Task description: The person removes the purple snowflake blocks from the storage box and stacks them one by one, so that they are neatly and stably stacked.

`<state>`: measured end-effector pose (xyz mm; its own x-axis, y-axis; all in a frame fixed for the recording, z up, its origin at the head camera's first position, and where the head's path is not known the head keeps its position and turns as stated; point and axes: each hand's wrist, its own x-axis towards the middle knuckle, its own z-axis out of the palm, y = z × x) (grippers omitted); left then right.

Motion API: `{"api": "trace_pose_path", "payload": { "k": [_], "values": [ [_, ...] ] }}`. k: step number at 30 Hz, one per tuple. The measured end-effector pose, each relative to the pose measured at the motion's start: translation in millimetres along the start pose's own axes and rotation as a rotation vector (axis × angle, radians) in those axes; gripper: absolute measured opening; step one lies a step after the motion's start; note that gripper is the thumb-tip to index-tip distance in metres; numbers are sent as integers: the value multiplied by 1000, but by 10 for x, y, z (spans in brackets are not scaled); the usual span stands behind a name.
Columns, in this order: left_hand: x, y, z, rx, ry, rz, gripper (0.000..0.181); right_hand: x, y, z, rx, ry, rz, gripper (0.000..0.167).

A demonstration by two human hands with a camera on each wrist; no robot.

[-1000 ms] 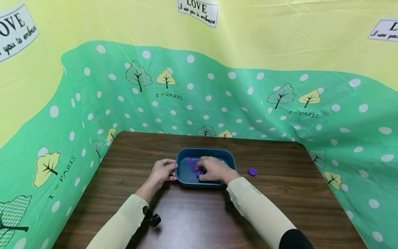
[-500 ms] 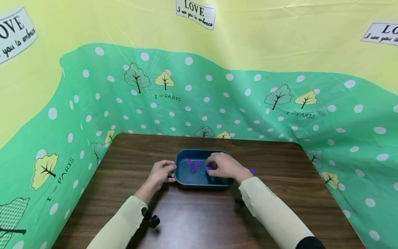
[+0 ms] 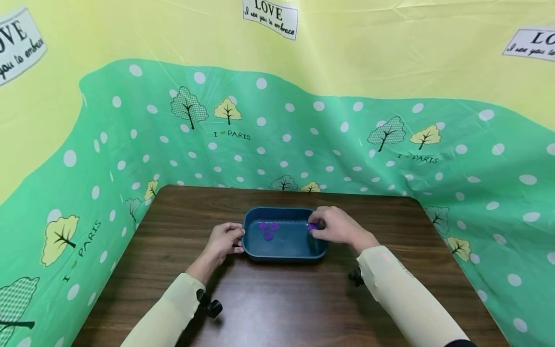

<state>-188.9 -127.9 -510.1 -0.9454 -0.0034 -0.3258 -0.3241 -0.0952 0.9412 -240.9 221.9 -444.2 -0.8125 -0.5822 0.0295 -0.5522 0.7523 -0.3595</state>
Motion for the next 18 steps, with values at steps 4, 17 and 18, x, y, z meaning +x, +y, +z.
{"api": "trace_pose_path", "payload": {
  "k": [4, 17, 18],
  "values": [
    [8, 3, -6, 3, -1, 0, 36, -86, 96, -39, 11, 13, 12, 21],
    [1, 2, -15, 9, -8, -5, 37, -372, 466, -98, 51, 42, 102, 19],
    [3, 0, -15, 7, -8, -5, 37, -395, 506, -90, 48, 43, 113, 19]
  ]
}}
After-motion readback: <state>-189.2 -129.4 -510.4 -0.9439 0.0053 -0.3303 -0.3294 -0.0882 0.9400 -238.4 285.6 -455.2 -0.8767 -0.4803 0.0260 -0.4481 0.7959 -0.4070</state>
